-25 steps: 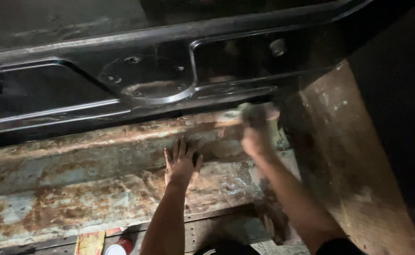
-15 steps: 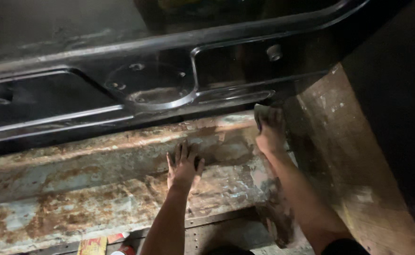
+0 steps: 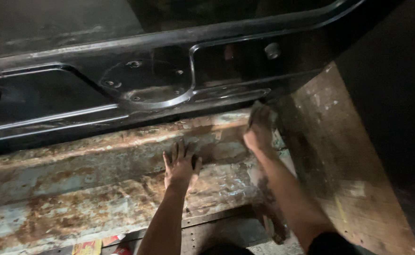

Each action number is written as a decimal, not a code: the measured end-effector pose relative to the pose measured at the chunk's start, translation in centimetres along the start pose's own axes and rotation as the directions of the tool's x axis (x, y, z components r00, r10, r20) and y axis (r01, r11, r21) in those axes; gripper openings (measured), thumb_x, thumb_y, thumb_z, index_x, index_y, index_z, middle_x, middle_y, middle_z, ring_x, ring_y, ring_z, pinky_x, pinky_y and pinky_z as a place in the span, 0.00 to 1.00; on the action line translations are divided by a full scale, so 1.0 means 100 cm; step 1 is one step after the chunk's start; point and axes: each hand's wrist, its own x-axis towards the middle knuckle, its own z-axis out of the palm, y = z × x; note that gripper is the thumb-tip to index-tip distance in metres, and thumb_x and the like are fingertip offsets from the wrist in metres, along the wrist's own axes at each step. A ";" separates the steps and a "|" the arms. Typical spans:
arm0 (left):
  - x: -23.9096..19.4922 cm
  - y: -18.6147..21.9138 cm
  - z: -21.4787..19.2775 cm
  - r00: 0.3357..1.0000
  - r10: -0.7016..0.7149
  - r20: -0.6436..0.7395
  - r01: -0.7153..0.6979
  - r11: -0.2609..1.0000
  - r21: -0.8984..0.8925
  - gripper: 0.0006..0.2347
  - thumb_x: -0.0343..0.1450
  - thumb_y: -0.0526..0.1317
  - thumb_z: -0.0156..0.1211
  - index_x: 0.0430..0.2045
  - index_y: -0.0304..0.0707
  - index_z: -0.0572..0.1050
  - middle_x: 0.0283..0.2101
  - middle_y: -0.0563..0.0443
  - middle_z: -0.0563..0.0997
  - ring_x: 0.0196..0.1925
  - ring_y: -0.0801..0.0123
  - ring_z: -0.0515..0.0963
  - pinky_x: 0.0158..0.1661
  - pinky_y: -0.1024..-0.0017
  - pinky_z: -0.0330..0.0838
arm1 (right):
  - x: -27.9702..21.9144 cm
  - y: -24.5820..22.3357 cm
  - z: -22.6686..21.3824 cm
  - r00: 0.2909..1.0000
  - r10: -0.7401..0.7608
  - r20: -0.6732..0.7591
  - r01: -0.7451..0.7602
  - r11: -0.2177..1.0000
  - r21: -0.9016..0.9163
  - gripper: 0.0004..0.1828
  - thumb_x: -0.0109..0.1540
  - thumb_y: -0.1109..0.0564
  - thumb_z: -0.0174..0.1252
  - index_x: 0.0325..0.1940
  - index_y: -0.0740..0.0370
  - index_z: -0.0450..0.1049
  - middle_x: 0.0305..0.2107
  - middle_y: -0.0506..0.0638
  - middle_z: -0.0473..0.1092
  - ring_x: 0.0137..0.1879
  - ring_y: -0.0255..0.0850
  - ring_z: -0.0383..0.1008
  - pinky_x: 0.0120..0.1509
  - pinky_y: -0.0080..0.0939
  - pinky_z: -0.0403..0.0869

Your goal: The person uses a sanding block to sand a long, rusty metal beam resting on wooden supports. The hands move back and forth along the beam's surface, removing rust and old paint in a continuous motion.

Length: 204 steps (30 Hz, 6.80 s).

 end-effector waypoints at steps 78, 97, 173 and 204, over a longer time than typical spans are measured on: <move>0.001 -0.005 0.006 1.000 0.004 -0.005 -0.004 1.000 0.001 0.28 0.75 0.57 0.42 0.72 0.53 0.55 0.78 0.43 0.45 0.79 0.51 0.45 0.72 0.40 0.32 | -0.005 -0.005 -0.033 0.989 -0.102 -0.106 0.109 0.992 0.059 0.50 0.54 0.60 0.57 0.80 0.55 0.51 0.78 0.59 0.41 0.81 0.55 0.36 0.68 0.81 0.24; 0.006 -0.003 0.012 1.000 0.005 -0.004 -0.005 1.000 0.020 0.28 0.75 0.58 0.41 0.72 0.55 0.54 0.78 0.43 0.44 0.80 0.51 0.42 0.71 0.40 0.31 | -0.042 -0.029 -0.004 0.914 -0.398 -0.078 0.348 0.870 -0.350 0.39 0.62 0.59 0.53 0.79 0.51 0.56 0.73 0.67 0.53 0.77 0.64 0.54 0.74 0.78 0.52; 0.030 -0.005 -0.012 0.994 -0.046 0.096 0.042 0.998 0.045 0.38 0.71 0.64 0.40 0.76 0.55 0.37 0.80 0.48 0.27 0.79 0.46 0.26 0.64 0.32 0.18 | -0.009 -0.003 -0.015 0.981 -0.193 0.024 0.193 0.957 -0.215 0.21 0.73 0.48 0.40 0.66 0.57 0.66 0.49 0.64 0.77 0.46 0.54 0.80 0.51 0.53 0.79; 0.027 -0.001 -0.009 0.986 -0.077 0.148 0.075 0.997 0.024 0.34 0.72 0.62 0.44 0.74 0.61 0.41 0.78 0.50 0.31 0.79 0.49 0.28 0.67 0.32 0.19 | -0.019 -0.016 -0.051 0.998 -0.070 0.005 0.070 0.988 -0.138 0.36 0.64 0.58 0.54 0.77 0.36 0.62 0.57 0.60 0.72 0.56 0.54 0.76 0.54 0.52 0.78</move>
